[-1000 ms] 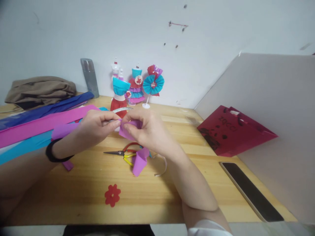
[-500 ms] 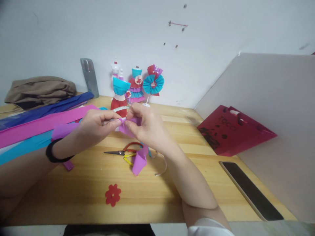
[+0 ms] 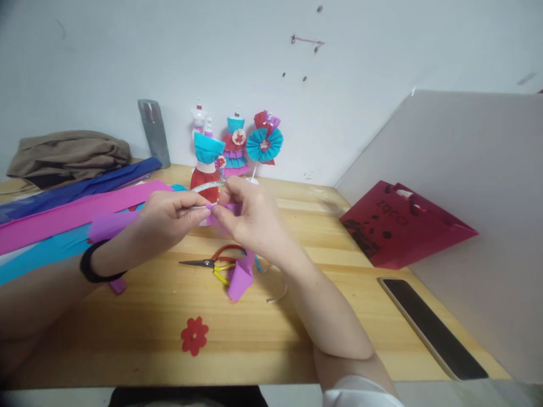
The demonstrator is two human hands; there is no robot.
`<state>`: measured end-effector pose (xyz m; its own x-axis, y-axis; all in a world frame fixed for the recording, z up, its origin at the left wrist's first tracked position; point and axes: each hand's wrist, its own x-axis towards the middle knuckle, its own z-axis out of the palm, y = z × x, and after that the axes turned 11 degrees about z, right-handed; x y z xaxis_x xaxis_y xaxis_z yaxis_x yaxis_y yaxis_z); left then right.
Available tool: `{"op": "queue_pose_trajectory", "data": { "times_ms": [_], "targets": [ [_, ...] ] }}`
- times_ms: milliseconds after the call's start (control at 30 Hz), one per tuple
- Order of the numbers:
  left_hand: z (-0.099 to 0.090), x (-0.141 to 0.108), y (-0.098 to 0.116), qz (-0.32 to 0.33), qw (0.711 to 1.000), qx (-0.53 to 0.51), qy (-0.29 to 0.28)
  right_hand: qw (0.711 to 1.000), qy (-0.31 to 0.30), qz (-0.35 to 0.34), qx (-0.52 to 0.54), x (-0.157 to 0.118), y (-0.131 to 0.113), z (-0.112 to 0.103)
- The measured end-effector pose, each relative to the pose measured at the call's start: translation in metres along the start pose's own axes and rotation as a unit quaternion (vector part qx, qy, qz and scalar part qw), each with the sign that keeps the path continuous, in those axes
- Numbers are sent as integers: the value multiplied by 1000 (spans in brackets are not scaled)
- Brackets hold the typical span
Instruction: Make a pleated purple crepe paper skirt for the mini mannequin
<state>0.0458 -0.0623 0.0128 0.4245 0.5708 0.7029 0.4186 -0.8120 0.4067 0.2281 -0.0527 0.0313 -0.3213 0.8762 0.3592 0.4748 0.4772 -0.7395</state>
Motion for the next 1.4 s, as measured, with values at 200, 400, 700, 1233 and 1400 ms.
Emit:
{"op": "queue_pose_trajectory", "data": {
  "times_ms": [200, 400, 700, 1233, 1400],
  "targets": [
    [1, -1, 5, -30, 999, 17, -7, 1000, 5, 12, 3, 0, 0, 1],
    [2, -1, 4, -42, 999, -8, 6, 1000, -1, 13, 19, 1, 1, 2],
    [-9, 8, 8, -178, 959, -211, -62, 999, 11, 28, 28, 1, 1, 2],
    [-10, 11, 3, -175, 958, -213, -79, 999, -29, 21, 36, 2, 3, 0],
    [-10, 10, 1, -184, 957, -212, -73, 998, -43, 22, 28, 2, 2, -3]
  ]
}}
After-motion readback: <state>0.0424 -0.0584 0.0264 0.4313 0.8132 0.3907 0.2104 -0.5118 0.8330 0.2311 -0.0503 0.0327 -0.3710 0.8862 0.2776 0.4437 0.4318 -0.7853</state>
